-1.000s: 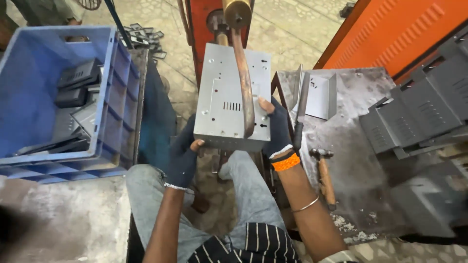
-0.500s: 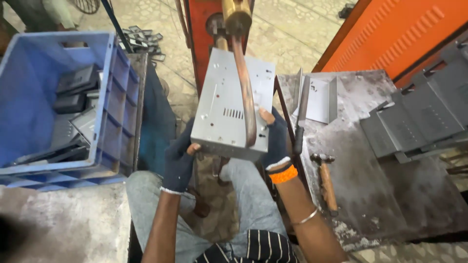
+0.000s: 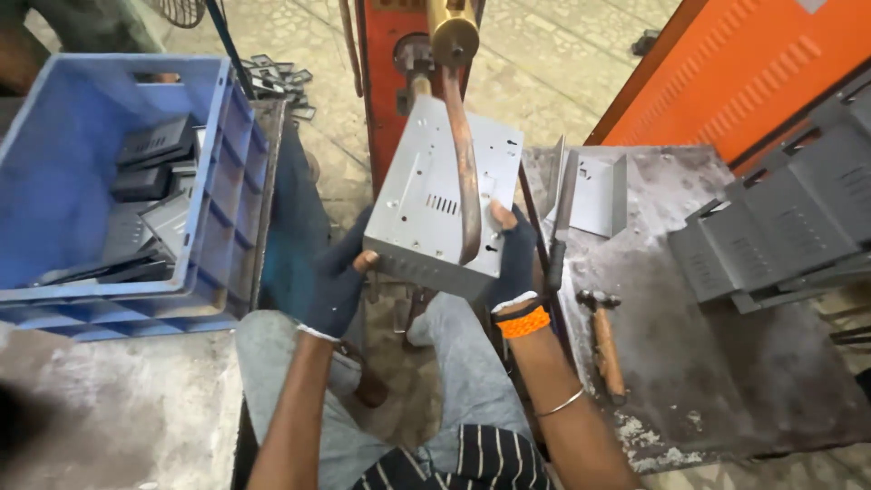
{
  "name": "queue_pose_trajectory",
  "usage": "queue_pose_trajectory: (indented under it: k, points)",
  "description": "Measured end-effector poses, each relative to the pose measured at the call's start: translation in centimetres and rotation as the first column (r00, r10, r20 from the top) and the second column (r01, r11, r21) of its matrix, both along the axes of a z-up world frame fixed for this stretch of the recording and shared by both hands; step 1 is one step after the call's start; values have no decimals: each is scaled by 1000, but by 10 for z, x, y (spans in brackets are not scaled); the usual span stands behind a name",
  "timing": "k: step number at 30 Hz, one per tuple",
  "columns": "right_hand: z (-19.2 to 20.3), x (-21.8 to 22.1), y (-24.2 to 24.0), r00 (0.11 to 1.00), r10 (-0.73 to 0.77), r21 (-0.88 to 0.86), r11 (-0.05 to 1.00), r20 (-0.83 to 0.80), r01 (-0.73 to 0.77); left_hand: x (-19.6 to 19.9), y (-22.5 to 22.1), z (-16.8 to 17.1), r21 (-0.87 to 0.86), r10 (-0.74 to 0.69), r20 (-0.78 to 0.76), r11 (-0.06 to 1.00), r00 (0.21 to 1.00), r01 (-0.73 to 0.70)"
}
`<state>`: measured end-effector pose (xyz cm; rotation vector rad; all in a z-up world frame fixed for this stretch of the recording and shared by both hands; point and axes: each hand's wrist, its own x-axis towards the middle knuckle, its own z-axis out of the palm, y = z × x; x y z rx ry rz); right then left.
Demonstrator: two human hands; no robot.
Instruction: Spot welding and assembling metal chassis components using a stationary welding machine and a hammer.
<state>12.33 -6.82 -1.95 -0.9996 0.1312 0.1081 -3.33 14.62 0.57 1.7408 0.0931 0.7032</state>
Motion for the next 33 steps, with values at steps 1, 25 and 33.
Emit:
queue_pose_trajectory:
  k: [1,25,33]
  points:
    - [-22,5,-4,1000,-19,-12,1000,-16,19,-1,-1,-13,-66,-12,13,998,1000,12]
    - [37,-33,36,982,-188,66,980,-35,190,34,13,-18,-339,-87,72,935,994,107]
    - [13,-32,24,984,-176,5,984,-26,177,22,11,-15,-295,-49,-2,954,999,46]
